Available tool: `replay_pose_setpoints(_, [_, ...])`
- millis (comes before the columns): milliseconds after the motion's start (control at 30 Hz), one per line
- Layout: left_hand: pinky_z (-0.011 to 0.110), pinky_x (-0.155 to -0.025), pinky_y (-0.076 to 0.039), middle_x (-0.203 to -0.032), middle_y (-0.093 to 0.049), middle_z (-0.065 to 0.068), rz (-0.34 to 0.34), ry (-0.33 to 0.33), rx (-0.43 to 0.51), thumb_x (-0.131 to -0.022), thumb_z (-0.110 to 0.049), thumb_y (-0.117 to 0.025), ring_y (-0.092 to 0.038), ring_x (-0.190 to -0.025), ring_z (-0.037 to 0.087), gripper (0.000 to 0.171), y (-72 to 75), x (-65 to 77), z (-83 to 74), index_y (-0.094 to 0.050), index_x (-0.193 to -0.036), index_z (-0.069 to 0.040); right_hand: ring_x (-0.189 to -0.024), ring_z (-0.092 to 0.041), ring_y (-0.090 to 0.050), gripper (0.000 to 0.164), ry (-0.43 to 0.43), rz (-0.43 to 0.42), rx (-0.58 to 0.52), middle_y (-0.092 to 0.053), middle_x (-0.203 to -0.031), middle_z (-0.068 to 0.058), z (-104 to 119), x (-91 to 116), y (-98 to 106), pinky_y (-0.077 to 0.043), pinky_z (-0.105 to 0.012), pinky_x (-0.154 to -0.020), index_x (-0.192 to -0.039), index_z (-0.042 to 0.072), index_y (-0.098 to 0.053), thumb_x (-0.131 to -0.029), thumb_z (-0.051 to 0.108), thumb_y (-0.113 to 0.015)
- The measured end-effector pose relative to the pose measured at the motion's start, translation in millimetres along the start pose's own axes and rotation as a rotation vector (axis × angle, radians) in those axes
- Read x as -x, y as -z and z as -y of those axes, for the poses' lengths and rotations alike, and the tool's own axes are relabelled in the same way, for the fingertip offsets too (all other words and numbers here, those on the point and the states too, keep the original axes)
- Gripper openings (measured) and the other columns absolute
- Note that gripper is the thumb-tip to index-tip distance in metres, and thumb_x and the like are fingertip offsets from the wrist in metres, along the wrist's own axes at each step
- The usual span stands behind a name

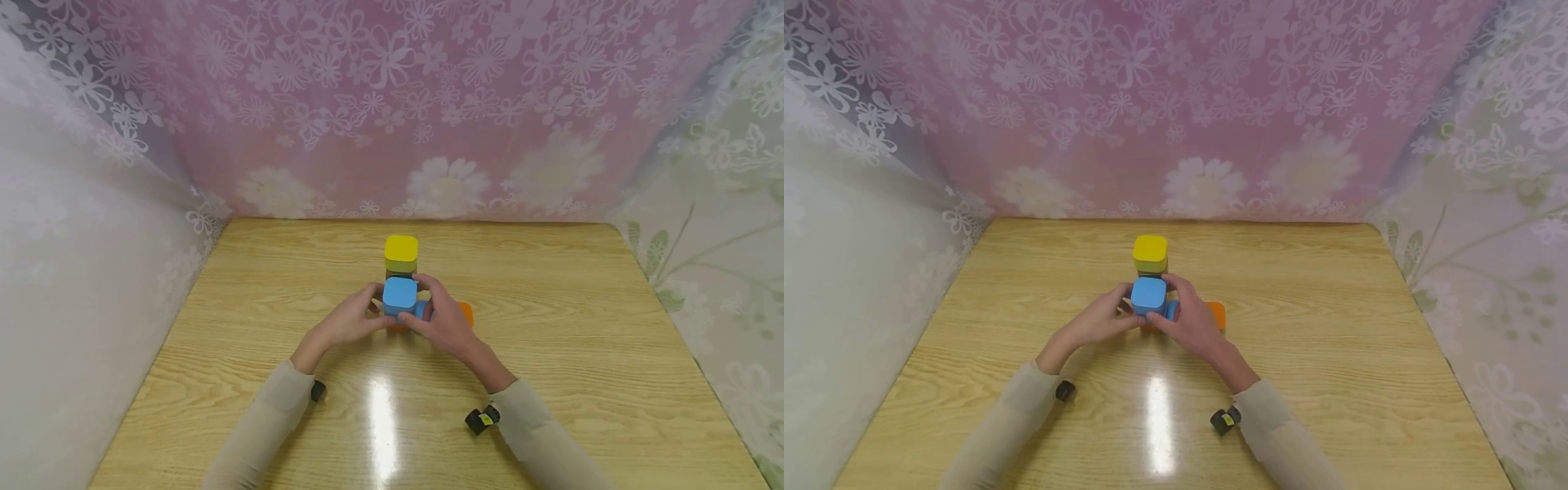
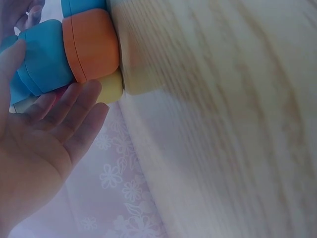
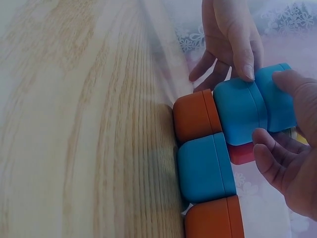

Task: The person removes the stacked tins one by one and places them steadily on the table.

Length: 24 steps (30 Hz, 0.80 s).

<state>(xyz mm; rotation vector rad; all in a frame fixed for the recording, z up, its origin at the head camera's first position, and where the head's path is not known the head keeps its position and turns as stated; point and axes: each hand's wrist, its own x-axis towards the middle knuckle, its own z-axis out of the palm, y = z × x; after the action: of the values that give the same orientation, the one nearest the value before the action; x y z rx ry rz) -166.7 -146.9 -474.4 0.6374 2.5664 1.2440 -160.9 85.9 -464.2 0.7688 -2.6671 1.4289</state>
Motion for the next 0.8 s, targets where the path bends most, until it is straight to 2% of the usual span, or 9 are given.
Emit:
replay_pose_setpoints(300, [0.033,-0.09,-0.053,-0.136,-0.055,0.004,-0.001,0.011,-0.006,-0.094,-0.035,-0.07,-0.062,-0.106,0.02,0.06,-0.6,-1.3,-0.5,-0.042,-0.141,-0.011,-0.071,-0.02,-0.052,0.069,0.035,0.002,-0.005,-0.053,-0.126,-0.015,-4.2,1.8,3.6,-0.047,-0.025,-0.061,-0.142,0.006,-0.046,-0.085,0.024,-0.081])
replay_pose_setpoints(600, [0.035,-0.09,-0.054,-0.135,-0.056,0.005,0.0,0.032,-0.006,-0.094,-0.035,-0.069,-0.062,-0.106,0.02,0.061,-0.2,-0.1,-1.6,-0.042,-0.143,-0.01,-0.073,-0.019,-0.054,0.069,-0.018,0.0,-0.087,-0.056,-0.131,-0.014,-6.5,6.3,9.3,-0.049,-0.027,-0.063,-0.142,0.007,-0.046,-0.085,0.024,-0.081])
replay_pose_setpoints(800, [0.033,-0.089,-0.054,-0.132,-0.057,0.005,0.006,0.049,-0.007,-0.094,-0.041,-0.067,-0.062,-0.106,0.017,0.062,-1.3,0.5,0.6,-0.042,-0.143,-0.012,-0.072,-0.018,-0.054,0.067,-0.053,-0.002,-0.089,-0.057,-0.131,-0.012,-10.1,10.4,16.9,-0.048,-0.027,-0.061,-0.141,0.01,-0.048,-0.085,0.027,-0.081])
